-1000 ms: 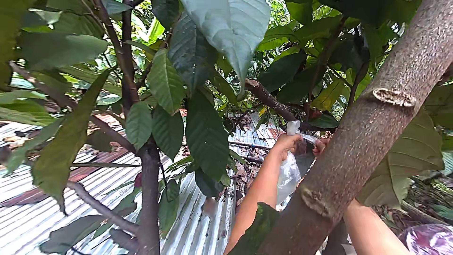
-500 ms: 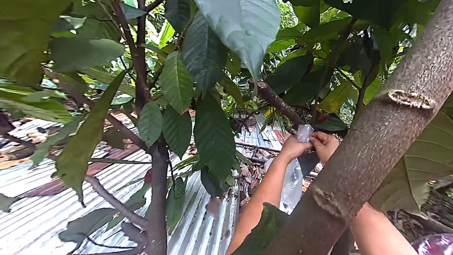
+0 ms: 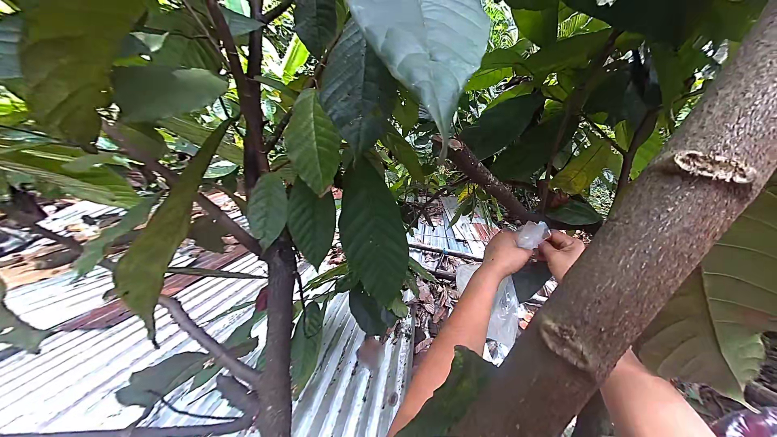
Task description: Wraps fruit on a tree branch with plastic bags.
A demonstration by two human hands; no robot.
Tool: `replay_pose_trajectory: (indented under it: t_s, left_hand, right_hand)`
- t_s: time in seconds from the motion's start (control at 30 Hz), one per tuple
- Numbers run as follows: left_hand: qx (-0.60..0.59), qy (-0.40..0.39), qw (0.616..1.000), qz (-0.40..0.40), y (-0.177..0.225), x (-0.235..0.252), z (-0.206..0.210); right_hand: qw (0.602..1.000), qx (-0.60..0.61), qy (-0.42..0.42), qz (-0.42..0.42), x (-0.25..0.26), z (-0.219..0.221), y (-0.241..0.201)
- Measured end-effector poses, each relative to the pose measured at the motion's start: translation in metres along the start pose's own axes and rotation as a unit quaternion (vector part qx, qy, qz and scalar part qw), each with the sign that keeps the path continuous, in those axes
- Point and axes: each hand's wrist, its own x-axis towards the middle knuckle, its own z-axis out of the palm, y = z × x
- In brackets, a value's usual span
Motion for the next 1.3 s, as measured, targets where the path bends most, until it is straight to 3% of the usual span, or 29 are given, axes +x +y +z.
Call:
replay_pose_trajectory:
  t_s: [0.1,0.17,0.43,0.63,0.83,0.93,1.0,1.1,1.17,1.23,1.3]
  left_hand:
    - [-0.043,-0.001,0.999,-0.021,0.006,-0.005,-0.001]
    - [-0.069,-0.004,0.997,-0.033,0.012,-0.009,-0.004]
    - [-0.026,0.048,0.998,0.03,0.013,-0.011,-0.007]
    - [-0.151,0.073,0.986,0.024,0.007,-0.013,0.004]
    - [-0.167,0.096,0.981,0.028,0.006,-0.015,0.008]
    - [-0.203,0.103,0.974,0.018,0.002,-0.016,0.012]
    - [-0.209,0.107,0.972,0.003,0.002,-0.014,0.014]
    - [-0.207,0.12,0.971,-0.008,0.003,-0.013,0.013]
    - [-0.202,0.124,0.971,-0.005,0.002,-0.013,0.011]
    - [-0.196,0.116,0.974,-0.005,0.002,-0.013,0.01]
    - [-0.215,0.086,0.973,-0.019,0.004,-0.015,0.008]
  right_hand:
    - [0.998,-0.015,-0.032,-0.055,0.011,-0.005,0.017]
    - [0.998,-0.001,-0.039,-0.049,0.015,-0.005,0.022]
    - [0.994,0.061,-0.01,0.094,0.007,0.001,0.001]
    - [0.976,0.109,0.004,0.187,0.014,0.002,0.011]
    - [0.981,0.098,-0.012,0.169,0.008,-0.001,0.015]
    - [0.982,-0.002,-0.077,0.171,-0.047,-0.012,-0.042]
    - [0.986,-0.05,-0.113,0.116,-0.067,-0.014,-0.057]
    - [0.997,-0.041,-0.07,0.015,-0.04,-0.003,-0.014]
    - [0.997,-0.063,-0.047,0.028,-0.017,0.002,-0.004]
    - [0.987,-0.132,-0.075,0.049,-0.011,-0.003,-0.011]
    - [0.983,-0.171,-0.05,-0.036,-0.004,-0.001,0.006]
